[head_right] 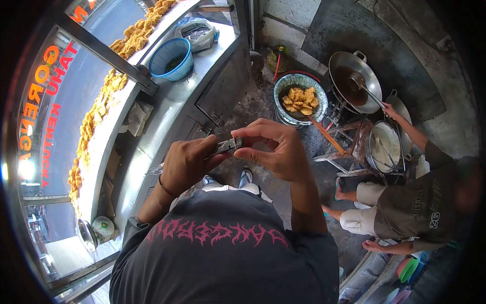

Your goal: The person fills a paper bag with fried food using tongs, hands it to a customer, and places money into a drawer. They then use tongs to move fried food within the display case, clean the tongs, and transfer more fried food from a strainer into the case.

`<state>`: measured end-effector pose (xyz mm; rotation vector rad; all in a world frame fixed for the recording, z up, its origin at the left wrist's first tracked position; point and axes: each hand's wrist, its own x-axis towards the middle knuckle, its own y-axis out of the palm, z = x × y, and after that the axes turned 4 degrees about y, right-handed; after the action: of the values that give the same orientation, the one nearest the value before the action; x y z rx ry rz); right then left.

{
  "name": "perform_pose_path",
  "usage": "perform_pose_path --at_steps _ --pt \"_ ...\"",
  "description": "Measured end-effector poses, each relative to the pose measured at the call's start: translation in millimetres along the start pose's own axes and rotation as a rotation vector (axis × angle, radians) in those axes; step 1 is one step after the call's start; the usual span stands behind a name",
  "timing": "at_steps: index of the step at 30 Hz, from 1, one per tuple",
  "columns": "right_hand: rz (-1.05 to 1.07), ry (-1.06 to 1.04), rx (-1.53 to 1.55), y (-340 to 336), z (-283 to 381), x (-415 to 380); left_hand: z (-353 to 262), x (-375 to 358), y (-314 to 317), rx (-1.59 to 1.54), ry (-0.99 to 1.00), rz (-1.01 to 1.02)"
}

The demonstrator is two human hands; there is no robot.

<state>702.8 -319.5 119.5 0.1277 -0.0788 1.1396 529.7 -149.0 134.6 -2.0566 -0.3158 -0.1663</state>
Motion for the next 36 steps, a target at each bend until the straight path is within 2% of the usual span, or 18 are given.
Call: perform_pose_path --at_steps 2,5,12,18,21,24,28,32,36 --pt "-0.008 -0.03 -0.138 2 3 0 1 0 0 0.009 0.003 0.003" --pt "0.001 -0.033 -0.17 0 2 1 2 1 -1 0.01 0.015 -0.002" --pt "-0.064 -0.079 -0.062 14 -7 5 10 -4 4 -0.081 -0.031 -0.028" --pt "-0.146 -0.093 0.136 32 -26 11 20 -6 12 -0.275 -0.081 0.017" --pt "-0.151 -0.047 0.227 38 -25 13 4 -3 12 -0.497 -0.243 -0.084" --pt "-0.148 -0.025 0.264 41 -27 15 13 -10 21 -0.607 -0.21 -0.093" --pt "-0.164 -0.026 0.335 49 -25 15 20 -15 39 -0.661 -0.075 -0.216" --pt "-0.209 -0.08 0.328 60 -31 14 17 -18 35 -0.935 -0.136 -0.193" --pt "-0.284 -0.108 0.195 66 -26 14 14 -16 23 -1.157 -0.197 -0.128"
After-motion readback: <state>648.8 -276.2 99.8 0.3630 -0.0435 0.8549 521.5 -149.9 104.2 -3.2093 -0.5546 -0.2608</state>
